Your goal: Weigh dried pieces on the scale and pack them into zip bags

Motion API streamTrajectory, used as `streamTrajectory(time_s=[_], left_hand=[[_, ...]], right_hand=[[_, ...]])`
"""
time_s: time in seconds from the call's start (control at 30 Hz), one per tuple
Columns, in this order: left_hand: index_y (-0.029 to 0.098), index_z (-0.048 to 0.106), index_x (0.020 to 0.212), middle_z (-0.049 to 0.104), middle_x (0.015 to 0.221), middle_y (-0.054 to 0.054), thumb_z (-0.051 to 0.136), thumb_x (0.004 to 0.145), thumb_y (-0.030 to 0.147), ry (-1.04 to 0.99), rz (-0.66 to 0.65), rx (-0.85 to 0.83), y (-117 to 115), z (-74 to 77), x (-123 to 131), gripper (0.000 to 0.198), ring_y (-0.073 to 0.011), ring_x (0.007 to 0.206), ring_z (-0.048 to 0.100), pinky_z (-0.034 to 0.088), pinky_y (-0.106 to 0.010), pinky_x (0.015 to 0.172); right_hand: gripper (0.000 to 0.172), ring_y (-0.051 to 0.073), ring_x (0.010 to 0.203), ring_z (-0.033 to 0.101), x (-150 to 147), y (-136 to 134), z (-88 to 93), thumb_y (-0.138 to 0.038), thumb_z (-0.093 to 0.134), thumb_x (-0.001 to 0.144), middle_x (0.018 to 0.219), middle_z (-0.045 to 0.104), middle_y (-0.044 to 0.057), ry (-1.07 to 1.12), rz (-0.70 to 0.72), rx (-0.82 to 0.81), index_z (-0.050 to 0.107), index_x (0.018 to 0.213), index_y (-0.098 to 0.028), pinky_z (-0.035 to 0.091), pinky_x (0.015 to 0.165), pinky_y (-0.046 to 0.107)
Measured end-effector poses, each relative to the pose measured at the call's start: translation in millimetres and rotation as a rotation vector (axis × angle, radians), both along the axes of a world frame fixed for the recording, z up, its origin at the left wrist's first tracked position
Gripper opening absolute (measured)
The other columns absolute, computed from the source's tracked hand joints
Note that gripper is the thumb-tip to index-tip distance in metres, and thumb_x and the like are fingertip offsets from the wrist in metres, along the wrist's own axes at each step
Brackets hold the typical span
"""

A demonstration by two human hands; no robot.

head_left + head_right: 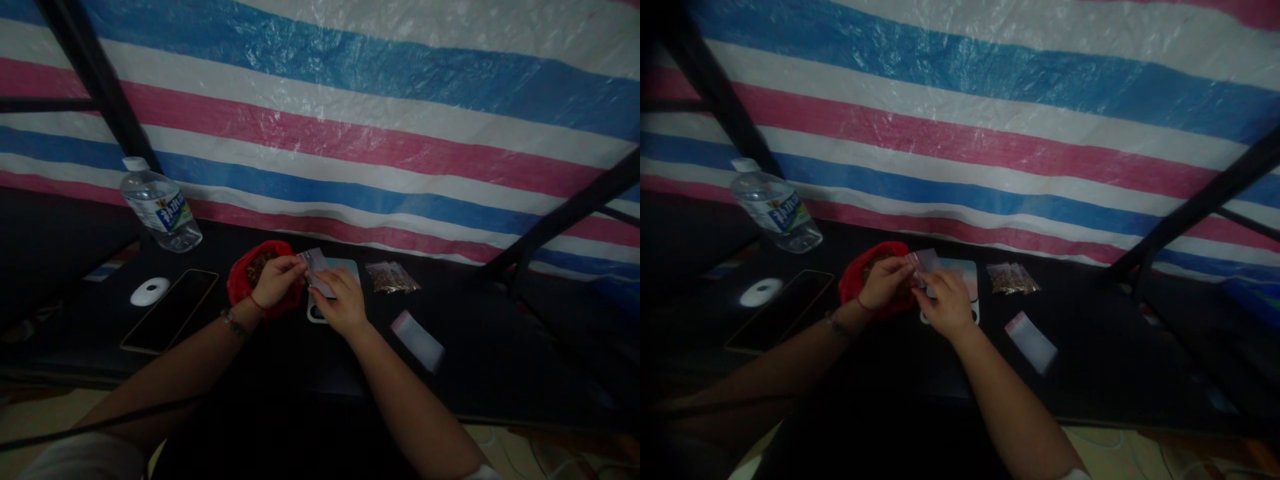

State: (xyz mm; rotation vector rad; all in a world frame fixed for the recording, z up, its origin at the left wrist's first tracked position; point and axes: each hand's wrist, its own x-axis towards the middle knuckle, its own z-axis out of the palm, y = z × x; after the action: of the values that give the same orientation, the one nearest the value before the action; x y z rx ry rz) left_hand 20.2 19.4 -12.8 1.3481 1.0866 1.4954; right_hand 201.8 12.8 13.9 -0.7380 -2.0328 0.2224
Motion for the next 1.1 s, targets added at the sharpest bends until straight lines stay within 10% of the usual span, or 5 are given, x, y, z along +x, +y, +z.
streamTrajectory(time_s=[0.33,0.7,1.1], left_hand=[[0.014,0.067,0.071,0.067,0.065,-0.002,0.065,0.079,0.036,0.335,-0.039,0.115,-9,8.7,5,0.023,-0.0113,0.058,0.059,0.047,-0.02,0.055],[0.014,0.067,0.071,0.063,0.061,-0.001,0.061,0.081,0.033,0.462,-0.094,0.158,-9,9.0,5,0.022,-0.0104,0.055,0.054,0.043,-0.019,0.053],[0.013,0.059,0.061,0.054,0.056,0.002,0.057,0.077,0.023,0.587,-0.108,0.177,-12,12.4,10,0.018,-0.0084,0.053,0.048,0.038,-0.018,0.05]], right_hand=[[0.023,0.016,0.068,0.064,-13,2,-32.2,-0.029,0.072,0.074,0.081,0.071,0.004,0.176,0.046,-0.452,0.073,0.095,-0.022,0.054,0.062,0.027],[0.024,0.017,0.072,0.066,-5,13,-41.5,-0.038,0.056,0.087,0.081,0.071,0.003,0.198,0.197,-0.709,0.074,0.09,-0.023,0.056,0.067,0.032],[0.028,0.015,0.064,0.059,-3,5,-26.5,-0.025,0.05,0.087,0.065,0.064,0.002,-0.031,0.035,-0.367,0.066,0.065,-0.019,0.046,0.064,0.026]])
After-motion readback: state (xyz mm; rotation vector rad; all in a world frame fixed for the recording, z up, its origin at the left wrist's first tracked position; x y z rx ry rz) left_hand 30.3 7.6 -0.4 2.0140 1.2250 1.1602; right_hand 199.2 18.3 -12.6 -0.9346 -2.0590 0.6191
